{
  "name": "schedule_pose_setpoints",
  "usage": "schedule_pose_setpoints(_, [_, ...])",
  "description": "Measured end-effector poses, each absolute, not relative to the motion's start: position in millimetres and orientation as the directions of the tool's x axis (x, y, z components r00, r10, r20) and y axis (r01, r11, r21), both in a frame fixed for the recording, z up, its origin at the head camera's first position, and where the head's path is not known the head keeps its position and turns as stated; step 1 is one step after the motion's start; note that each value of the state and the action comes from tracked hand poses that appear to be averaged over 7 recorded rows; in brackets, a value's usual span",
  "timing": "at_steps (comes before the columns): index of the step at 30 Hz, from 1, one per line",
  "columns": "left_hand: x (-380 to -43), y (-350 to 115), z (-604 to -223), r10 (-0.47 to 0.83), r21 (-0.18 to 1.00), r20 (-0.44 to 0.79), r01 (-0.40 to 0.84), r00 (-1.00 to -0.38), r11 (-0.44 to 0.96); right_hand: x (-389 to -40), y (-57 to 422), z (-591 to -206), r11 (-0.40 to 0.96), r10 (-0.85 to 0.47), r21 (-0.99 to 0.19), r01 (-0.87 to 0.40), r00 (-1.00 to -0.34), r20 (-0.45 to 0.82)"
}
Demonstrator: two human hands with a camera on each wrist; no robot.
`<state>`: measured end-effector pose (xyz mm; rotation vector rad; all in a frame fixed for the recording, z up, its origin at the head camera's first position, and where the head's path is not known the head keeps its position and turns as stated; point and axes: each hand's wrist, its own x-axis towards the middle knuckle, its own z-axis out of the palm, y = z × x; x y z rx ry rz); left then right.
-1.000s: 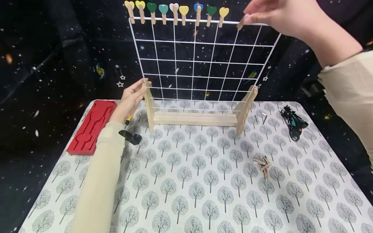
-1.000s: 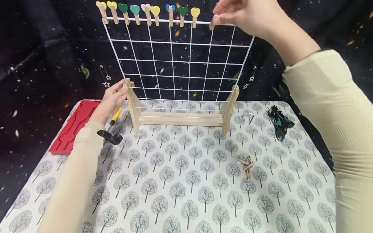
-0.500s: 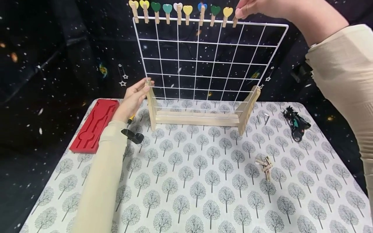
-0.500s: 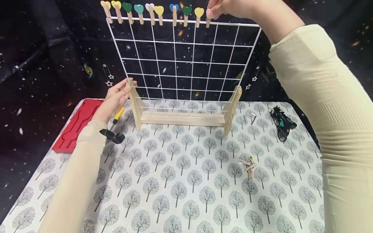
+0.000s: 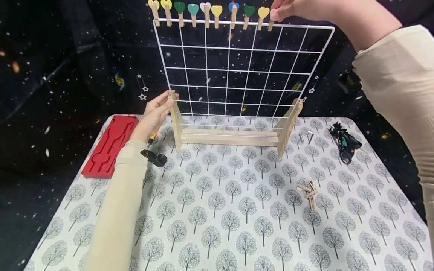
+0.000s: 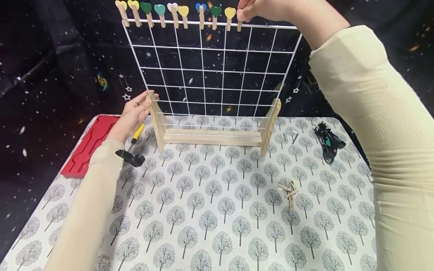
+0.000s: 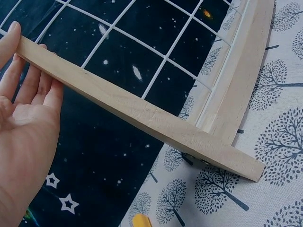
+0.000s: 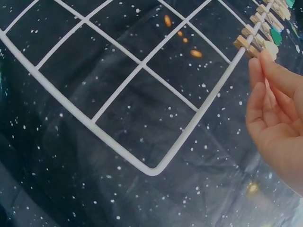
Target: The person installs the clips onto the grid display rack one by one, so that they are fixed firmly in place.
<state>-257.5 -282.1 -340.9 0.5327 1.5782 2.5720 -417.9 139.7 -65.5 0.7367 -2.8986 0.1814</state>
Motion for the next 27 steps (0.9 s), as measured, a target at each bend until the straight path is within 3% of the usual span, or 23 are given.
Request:
schedule_pose_setpoints(6, [-259.3, -282.3, -343.6, 0.245, 0.884, 0.249, 0.117, -0.937, -0.453, -315.3, 96.1, -52.3, 0.856, -0.441, -0.216, -0.47, -0.881, 0.17])
schedule_pose_setpoints(14, [-260.9, -280.6, -343.8, 0.245, 0.886, 0.26, 0.13, -0.934, -0.445, -208.6, 75.2, -43.6, 0.92, -0.272, -0.212, -0.331, -0.925, 0.264])
schedule_pose_setpoints(16, [-260.7, -280.9, -343.7, 0.242, 0.883, 0.267, 0.136, -0.933, -0.45, -189.1, 77.3, -48.0, 0.915, -0.269, -0.208, -0.346, -0.908, 0.322])
schedule_pose_setpoints(21, [-259.9, -282.5, -342.8, 0.24, 0.881, 0.285, 0.155, -0.928, -0.447, -155.5, 96.2, -72.3, 0.883, -0.319, -0.194, -0.428, -0.848, 0.423])
schedule_pose_setpoints(27, [-257.3, -285.5, -341.7, 0.239, 0.884, 0.281, 0.154, -0.929, -0.441, -124.4, 135.6, -142.7, 0.846, -0.428, -0.154, -0.511, -0.821, 0.377])
